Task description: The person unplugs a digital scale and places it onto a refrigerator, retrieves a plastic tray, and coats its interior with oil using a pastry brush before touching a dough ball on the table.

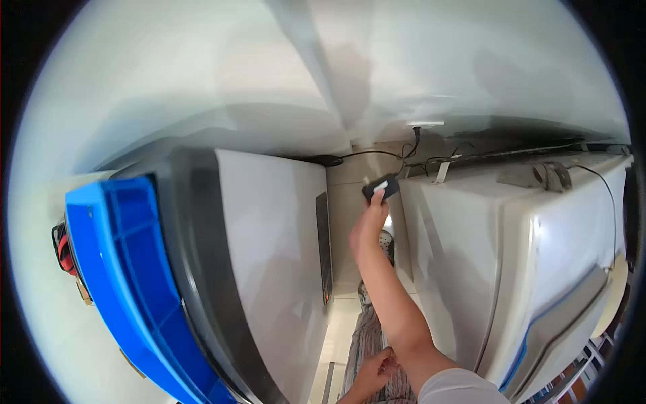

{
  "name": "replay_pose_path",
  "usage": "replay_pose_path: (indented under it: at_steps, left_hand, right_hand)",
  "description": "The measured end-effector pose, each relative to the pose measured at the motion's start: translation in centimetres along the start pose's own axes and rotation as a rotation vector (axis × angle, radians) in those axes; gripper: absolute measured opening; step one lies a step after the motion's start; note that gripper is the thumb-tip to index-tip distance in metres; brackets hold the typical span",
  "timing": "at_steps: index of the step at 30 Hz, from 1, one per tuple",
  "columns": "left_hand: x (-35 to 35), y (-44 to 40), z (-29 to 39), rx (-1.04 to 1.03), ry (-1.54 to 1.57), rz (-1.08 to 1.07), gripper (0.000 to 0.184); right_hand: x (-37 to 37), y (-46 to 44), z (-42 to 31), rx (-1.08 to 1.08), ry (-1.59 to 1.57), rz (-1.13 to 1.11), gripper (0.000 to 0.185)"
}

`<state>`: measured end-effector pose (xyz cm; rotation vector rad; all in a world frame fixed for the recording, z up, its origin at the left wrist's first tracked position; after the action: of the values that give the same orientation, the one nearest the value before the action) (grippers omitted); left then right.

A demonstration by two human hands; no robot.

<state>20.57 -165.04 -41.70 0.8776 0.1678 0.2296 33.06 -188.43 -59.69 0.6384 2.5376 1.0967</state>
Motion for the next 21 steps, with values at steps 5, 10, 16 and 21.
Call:
replay_pose_path:
  at_steps: [5, 10, 16, 21]
  left_hand:
    - [-0.2, 4.9, -3.2, 0.001, -0.029, 0.086, 0.013]
    - [0.1, 11.1, -5.7, -0.066, -0.080, 0.209, 0.013]
    - [1.7, 16.4, -7.2, -0.186, 0.081, 0.276, 0.012]
    - [1.7, 18.2, -3.3, -0.328, 0.106, 0.275, 0.017]
  right_hand:
    - [7.2, 9.9, -2.5, 0.032, 0.063, -0.139, 0.036]
    - [11.4, 17.0, -8.5, 0.191, 0.088, -0.293, 0.037]
    - [10.7, 25.9, -18.8, 0.463, 0.017, -0.522, 0.037]
    - [14.1, 34.0, -30.7, 0.726, -0.134, -0.746, 0.039]
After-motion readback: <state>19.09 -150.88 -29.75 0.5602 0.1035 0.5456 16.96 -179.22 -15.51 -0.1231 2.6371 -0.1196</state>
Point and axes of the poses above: each hand's wrist, its own y-axis away from the middle knuckle, its own x-axis out of the back of the hand, z = x × y, the point moved 2 cm from there along -y, towards the middle knuckle, and after that the axes turned 3 degrees about z, right-handed, at the moved point
